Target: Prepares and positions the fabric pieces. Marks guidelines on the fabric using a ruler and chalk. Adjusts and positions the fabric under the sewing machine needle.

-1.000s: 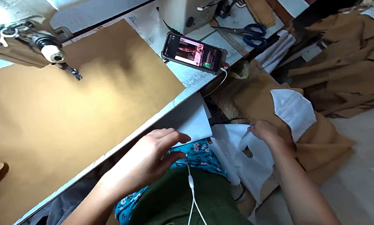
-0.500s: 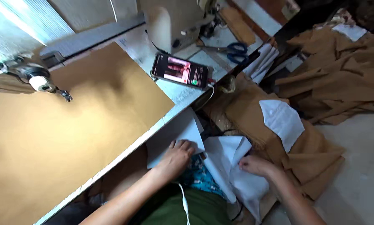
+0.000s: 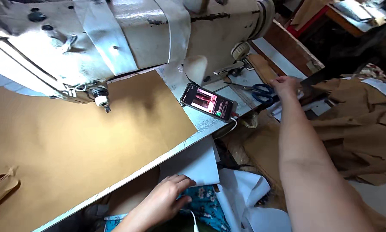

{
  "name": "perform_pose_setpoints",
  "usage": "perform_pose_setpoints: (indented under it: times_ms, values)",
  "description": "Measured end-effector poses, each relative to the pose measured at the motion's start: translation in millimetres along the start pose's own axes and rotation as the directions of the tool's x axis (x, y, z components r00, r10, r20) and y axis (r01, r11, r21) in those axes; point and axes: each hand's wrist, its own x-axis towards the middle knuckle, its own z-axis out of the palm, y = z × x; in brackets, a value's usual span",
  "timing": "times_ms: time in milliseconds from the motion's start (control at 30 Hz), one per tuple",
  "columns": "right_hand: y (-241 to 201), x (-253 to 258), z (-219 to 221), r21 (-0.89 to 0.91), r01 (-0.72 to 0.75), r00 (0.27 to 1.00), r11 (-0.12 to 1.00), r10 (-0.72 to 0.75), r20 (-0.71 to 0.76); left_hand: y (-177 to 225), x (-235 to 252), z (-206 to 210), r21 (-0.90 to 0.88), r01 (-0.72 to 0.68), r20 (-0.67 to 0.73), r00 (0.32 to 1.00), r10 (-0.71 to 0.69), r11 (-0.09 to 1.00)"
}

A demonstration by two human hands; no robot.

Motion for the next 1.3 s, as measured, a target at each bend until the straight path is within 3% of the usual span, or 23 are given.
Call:
perform_pose_setpoints:
  times_ms: [100,233,333,400,433,467,533,600,633,667,767,833,867,900,967,1033,1067,1167,1233,1300]
  values:
    - [-14,2,4,-0.16,-0.016,0.999,0.987,0.021,0.029,3,-20,-13,0.006,0.011,-0.114,0.993,-0.01,1.0]
    - [-29,-9,-11,-0.205,-0.031,0.998,0.978,0.018,-0.065,11,-37,-33,-0.055,0.018,-0.206,0.978,-0.029,0.998]
    - [-68,-41,-34,-0.116,-0.034,0.998,0.993,0.028,-0.056,20,-32,-43,-0.419,0.009,-0.24,0.963,-0.12,0.908]
    - [-101,-89,-40,0.02,0.148,0.986,0.989,-0.149,0.075,29,-16,-45,-0.745,0.013,-0.204,0.947,-0.246,0.667]
    - [-119,-123,-41,0.106,0.3,0.935,0.948,-0.314,0.164,33,-7,-47,-0.847,0.02,-0.162,0.942,-0.294,0.532]
    - [-136,-163,-39,0.212,0.46,0.831,0.862,-0.502,0.238,33,1,-51,-0.911,0.026,-0.111,0.946,-0.306,0.411]
    - [-163,-236,-26,0.436,0.702,0.497,0.563,-0.826,0.265,29,9,-62,-0.973,-0.048,-0.112,0.954,-0.277,0.228]
    - [-182,-281,-9,0.549,0.756,0.246,0.356,-0.932,0.265,23,3,-80,-0.964,-0.201,-0.243,0.928,-0.281,0.172]
    - [-187,-292,0,0.537,0.779,0.193,0.324,-0.939,0.286,20,-5,-89,-0.942,-0.273,-0.321,0.901,-0.292,0.193]
    - [-192,-298,9,0.508,0.793,0.192,0.336,-0.929,0.315,17,-14,-97,-0.917,-0.33,-0.39,0.858,-0.334,0.224]
    - [-207,-306,30,0.478,0.749,0.257,0.459,-0.866,0.429,18,-33,-113,-0.835,-0.498,-0.528,0.607,-0.594,0.234]
    - [-218,-311,46,0.539,0.672,0.279,0.508,-0.848,0.451,17,-44,-116,-0.767,-0.601,-0.565,0.467,-0.68,0.224]
    - [-223,-312,53,0.561,0.632,0.298,0.535,-0.835,0.462,15,-49,-118,-0.754,-0.594,-0.576,0.392,-0.718,0.281]
    - [-228,-313,60,0.578,0.599,0.313,0.554,-0.826,0.468,12,-54,-120,-0.76,-0.525,-0.589,0.306,-0.748,0.384]
    - [-235,-315,72,0.587,0.554,0.351,0.59,-0.805,0.478,5,-66,-121,-0.752,-0.251,-0.655,0.172,-0.736,0.61]
    - [-238,-318,83,0.568,0.558,0.391,0.606,-0.795,0.464,-6,-79,-119,-0.602,0.107,-0.777,0.149,-0.611,0.791]
    - [-239,-321,86,0.53,0.587,0.408,0.612,-0.789,0.459,-10,-84,-117,-0.499,0.259,-0.822,0.161,-0.547,0.827]
    - [-245,-329,96,0.406,0.652,0.435,0.64,-0.754,0.492,-13,-87,-115,-0.355,0.571,-0.821,0.188,-0.539,0.74]
    - [-245,-333,101,0.323,0.67,0.454,0.668,-0.713,0.534,-7,-85,-113,-0.291,0.716,-0.792,0.193,-0.58,0.635]
    - [-242,-332,93,0.236,0.68,0.487,0.694,-0.668,0.563,-2,-82,-108,-0.119,0.799,-0.84,0.235,-0.489,0.589]
